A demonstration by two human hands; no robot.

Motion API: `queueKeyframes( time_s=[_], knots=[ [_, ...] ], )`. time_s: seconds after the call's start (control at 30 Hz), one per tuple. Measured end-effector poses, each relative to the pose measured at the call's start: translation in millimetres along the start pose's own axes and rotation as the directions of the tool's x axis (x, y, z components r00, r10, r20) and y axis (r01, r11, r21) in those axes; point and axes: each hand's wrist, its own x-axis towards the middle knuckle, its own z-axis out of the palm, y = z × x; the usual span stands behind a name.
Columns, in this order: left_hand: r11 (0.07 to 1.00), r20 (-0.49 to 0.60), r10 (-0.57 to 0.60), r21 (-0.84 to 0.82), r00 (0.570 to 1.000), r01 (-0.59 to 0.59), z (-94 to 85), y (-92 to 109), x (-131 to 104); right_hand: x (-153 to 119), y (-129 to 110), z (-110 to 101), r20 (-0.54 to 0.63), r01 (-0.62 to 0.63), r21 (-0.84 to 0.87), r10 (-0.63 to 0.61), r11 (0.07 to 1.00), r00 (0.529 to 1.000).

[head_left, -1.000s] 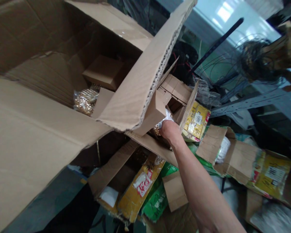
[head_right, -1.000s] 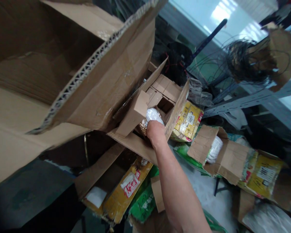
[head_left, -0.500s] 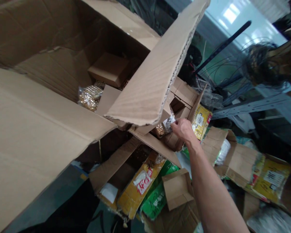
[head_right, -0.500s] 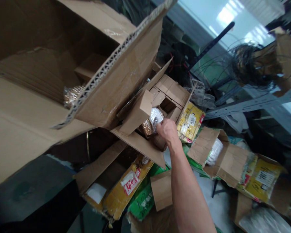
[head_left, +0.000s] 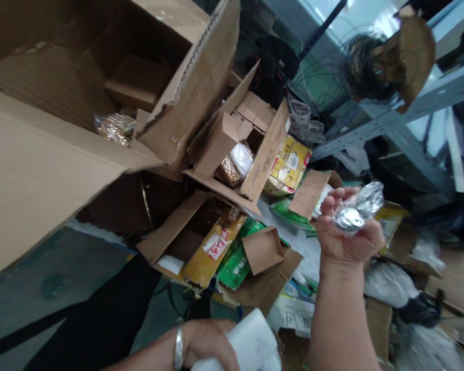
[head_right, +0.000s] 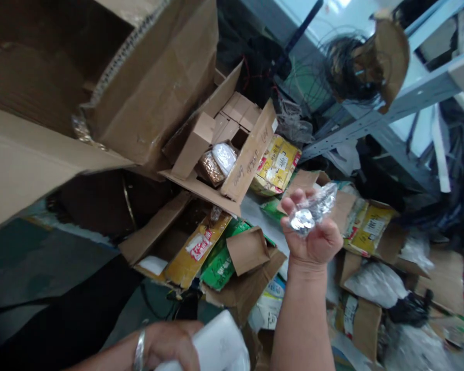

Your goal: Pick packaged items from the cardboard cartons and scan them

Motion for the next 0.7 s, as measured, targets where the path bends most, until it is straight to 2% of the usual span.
queueKeyframes(
  time_s=[0.1,0.2,0.27,0.33,0.37,0.4,0.43,0.57,0.63,0.7],
  knots=[
    [1.000,-0.042,-0.008,-0.019,0.999,0.008,10.9,-9.9,-5.7,-56.4,-24.5,-25.0,-0.071,-0.011,0.252,0.029,0.968,0.997],
    [0.997,-0.082,0.038,-0.058,0.996,-0.043,32.2,-23.9,-19.0,-109.7,-38.3,-48.0,-0.095,-0.028,0.345,0.065,0.938,0.993],
    [0.993,-0.106,0.081,-0.081,0.991,-0.090,51.0,-36.1,-27.7,-140.6,-32.6,-60.9,-0.108,-0.034,0.279,0.067,0.960,0.992],
    [0.986,-0.128,0.122,-0.096,0.984,-0.134,71.6,-49.5,-35.4,-163.6,-11.0,-67.2,-0.084,-0.114,-0.038,0.111,0.993,0.990],
    [0.983,-0.139,0.139,-0.100,0.981,-0.153,81.7,-56.5,-39.1,-171.2,5.0,-66.6,-0.065,-0.174,-0.287,0.163,0.942,0.985],
    [0.980,-0.152,0.155,-0.104,0.976,-0.171,91.4,-63.9,-42.8,-176.1,23.3,-63.2,-0.037,-0.229,-0.579,0.256,0.782,0.966],
    [0.975,-0.163,0.170,-0.113,0.972,-0.190,100.4,-71.7,-46.6,-178.8,42.8,-57.1,-0.029,-0.247,-0.688,0.314,0.683,0.949],
    [0.940,-0.188,0.238,-0.202,0.953,-0.274,127.4,-108.2,-61.7,-177.3,113.3,-19.6,0.000,-0.192,-0.893,0.427,0.407,0.904],
    [0.912,-0.190,0.270,-0.265,0.944,-0.314,136.2,-127.0,-68.5,-176.6,136.3,-5.8,0.017,-0.122,-0.955,0.460,0.271,0.888],
    [0.879,-0.190,0.303,-0.322,0.934,-0.351,143.7,-141.9,-74.4,-177.7,148.9,-0.7,0.056,-0.029,-0.985,0.478,0.167,0.876]
  ],
)
